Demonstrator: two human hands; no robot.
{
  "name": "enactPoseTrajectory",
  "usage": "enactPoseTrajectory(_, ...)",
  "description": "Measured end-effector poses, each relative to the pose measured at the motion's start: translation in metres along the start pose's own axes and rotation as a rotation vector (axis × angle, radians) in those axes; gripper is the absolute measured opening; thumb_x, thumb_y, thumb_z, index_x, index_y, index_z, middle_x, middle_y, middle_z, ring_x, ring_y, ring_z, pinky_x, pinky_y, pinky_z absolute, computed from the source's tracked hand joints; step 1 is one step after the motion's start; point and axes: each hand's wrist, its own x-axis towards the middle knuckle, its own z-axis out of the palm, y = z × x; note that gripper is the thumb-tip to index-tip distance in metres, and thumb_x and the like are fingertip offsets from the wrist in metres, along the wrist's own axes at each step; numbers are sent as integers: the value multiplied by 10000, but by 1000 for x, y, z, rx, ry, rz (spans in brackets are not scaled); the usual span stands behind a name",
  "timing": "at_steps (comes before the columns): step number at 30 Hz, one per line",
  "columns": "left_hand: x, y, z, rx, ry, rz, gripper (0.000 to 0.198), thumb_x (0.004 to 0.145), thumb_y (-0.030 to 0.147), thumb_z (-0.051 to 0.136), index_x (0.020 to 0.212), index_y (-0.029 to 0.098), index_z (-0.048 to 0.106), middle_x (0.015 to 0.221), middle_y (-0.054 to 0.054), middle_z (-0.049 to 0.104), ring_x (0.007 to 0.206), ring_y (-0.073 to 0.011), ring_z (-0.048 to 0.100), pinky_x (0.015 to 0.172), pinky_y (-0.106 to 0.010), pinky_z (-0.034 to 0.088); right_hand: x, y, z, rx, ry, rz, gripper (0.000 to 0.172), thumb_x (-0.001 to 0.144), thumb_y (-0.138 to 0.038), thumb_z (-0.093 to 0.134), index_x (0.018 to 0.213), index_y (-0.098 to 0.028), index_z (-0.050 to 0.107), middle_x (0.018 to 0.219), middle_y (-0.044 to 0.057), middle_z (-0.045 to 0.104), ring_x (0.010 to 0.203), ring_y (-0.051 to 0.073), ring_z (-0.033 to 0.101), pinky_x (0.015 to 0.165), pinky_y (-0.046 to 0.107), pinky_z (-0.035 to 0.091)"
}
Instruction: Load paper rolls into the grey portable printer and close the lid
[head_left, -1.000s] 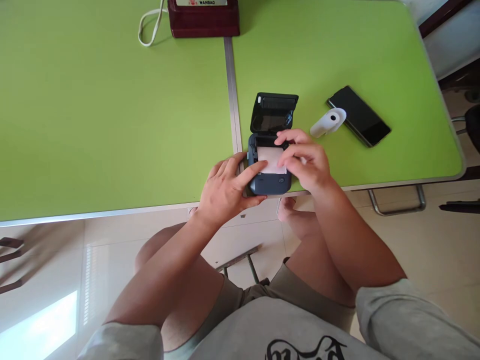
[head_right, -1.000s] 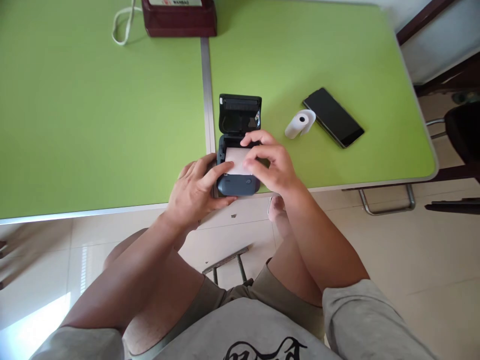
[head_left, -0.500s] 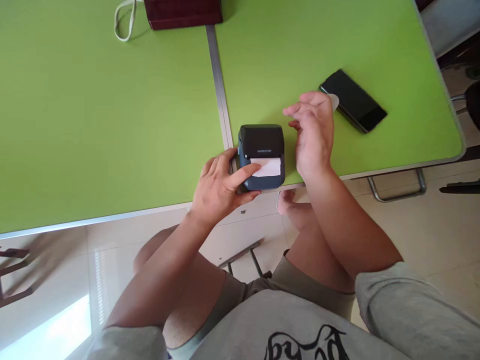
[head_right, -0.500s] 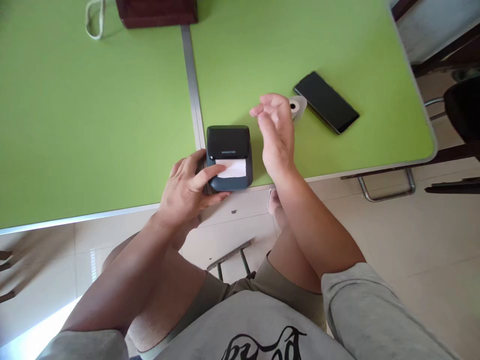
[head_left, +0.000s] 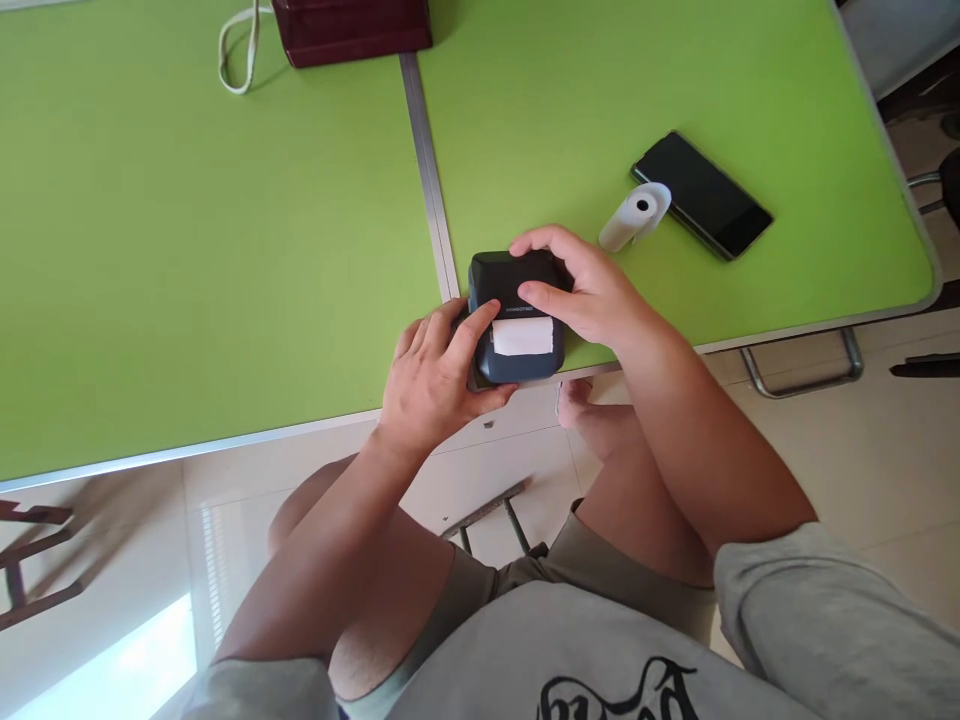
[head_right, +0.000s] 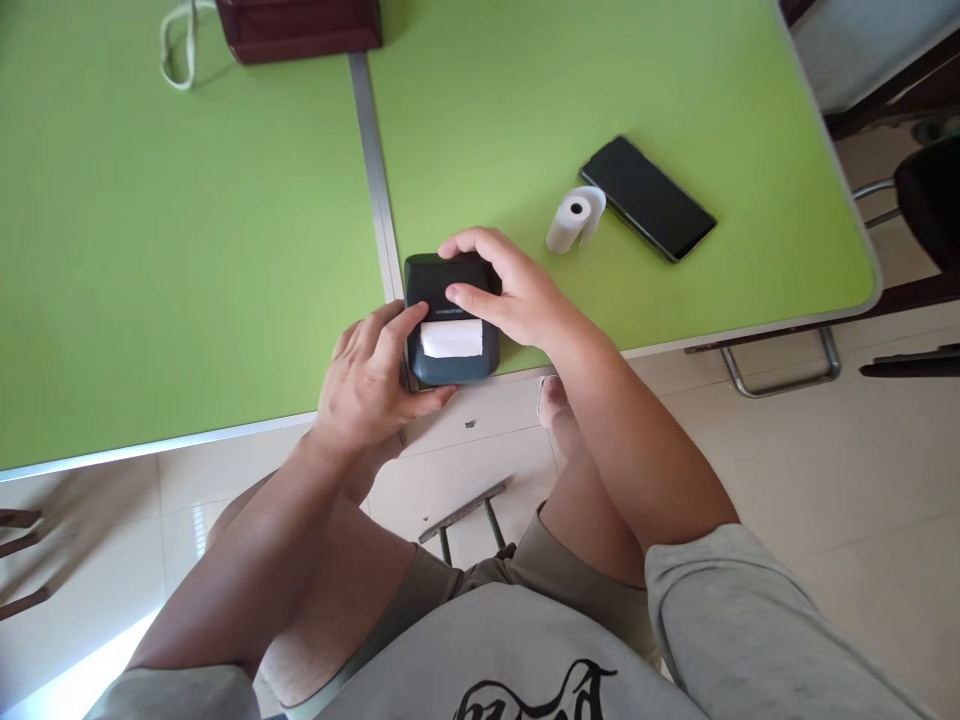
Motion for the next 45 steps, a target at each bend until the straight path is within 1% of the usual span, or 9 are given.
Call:
enactPoseTrajectory(4, 1, 1, 1, -7, -13, -32, 912, 785, 711, 758, 1497, 211, 485, 1429, -183, 643, 1274, -362, 663, 1048, -480, 518, -2, 1, 2, -73, -20, -16, 358, 899, -373, 620, 1236, -252, 617, 1329, 52, 685, 1223, 246, 642, 1096, 473, 524)
enactPoseTrajectory(7, 0, 0, 3, -35, -33, -55, 1018, 847, 796, 623, 1557, 104, 393, 1445, -232, 635, 1308, -364, 649, 1103, -484, 493, -6, 8, 8, -149, 134, -72, 363, 956, -508, 567, 1209, -257, 636, 1271, 68, 687, 1173, 241, 648, 1024, 427, 543)
enactPoseTrajectory(10, 0, 0, 3, -42, -44, -72, 1093, 879, 865, 497, 1556, 15, 385, 1446, -270, 631, 1342, -370, 633, 1133, -487, 481, -9, 14, 13, -251, 360, -29, 509, 1005, -695, 416, 1071, -258, 668, 922, 47, 650, 864, 206, 644, 808, 380, 537)
enactPoseTrajectory(12, 1, 0, 2, -39, -55, -76, 1100, 877, 891, 464, 1539, 14, 430, 1453, -266, 632, 1364, -369, 622, 1138, -485, 484, -10, 14, 14, -290, 402, 41, 624, 1012, -766, 300, 1033, -266, 672, 719, 5, 524, 663, 172, 550, 682, 355, 472)
enactPoseTrajectory(22, 0, -6, -8, -93, -73, -105, 1152, 778, 954, 458, 1550, 100, 490, 1451, -220, 658, 1345, -343, 652, 1128, -460, 539, -9, 5, 11, -274, 273, 109, 753, 977, -834, 281, 1146, -223, 687, 602, -29, 421, 571, 151, 443, 589, 324, 329)
enactPoseTrajectory(31, 6, -6, -10, -75, -133, -92, 1017, 868, 877, 517, 1527, 102, 522, 1459, -225, 652, 1375, -373, 630, 1114, -504, 537, -9, 10, 10, -256, 277, 114, 762, 980, -829, 284, 1254, -253, 699, 632, -19, 455, 629, 174, 499, 633, 335, 395)
enactPoseTrajectory(36, 5, -5, -8, -95, -118, -81, 1046, 868, 916, 432, 1504, 92, 532, 1464, -220, 652, 1376, -358, 632, 1111, -485, 530, -10, 11, 8, -225, 296, 90, 735, 969, -833, 317, 1260, -263, 678, 655, -25, 470, 659, 184, 534, 680, 357, 457)
enactPoseTrajectory(41, 1, -3, -3, -121, -93, -95, 1104, 827, 935, 466, 1563, 113, 468, 1491, -221, 632, 1404, -353, 609, 1155, -480, 496, -12, 13, -10, -103, 29, 107, 864, 789, -882, 618, 1419, -296, 540, 594, -90, 427, 526, 142, 471, 567, 311, 458)
enactPoseTrajectory(45, 1, -2, -3, -97, -116, -116, 1167, 815, 945, 467, 1582, 67, 425, 1486, -251, 623, 1384, -371, 617, 1146, -499, 495, -12, 7, -24, -107, -109, 138, 928, 690, -713, 843, 1455, -303, 515, 647, -84, 539, 567, 145, 549, 553, 296, 450)
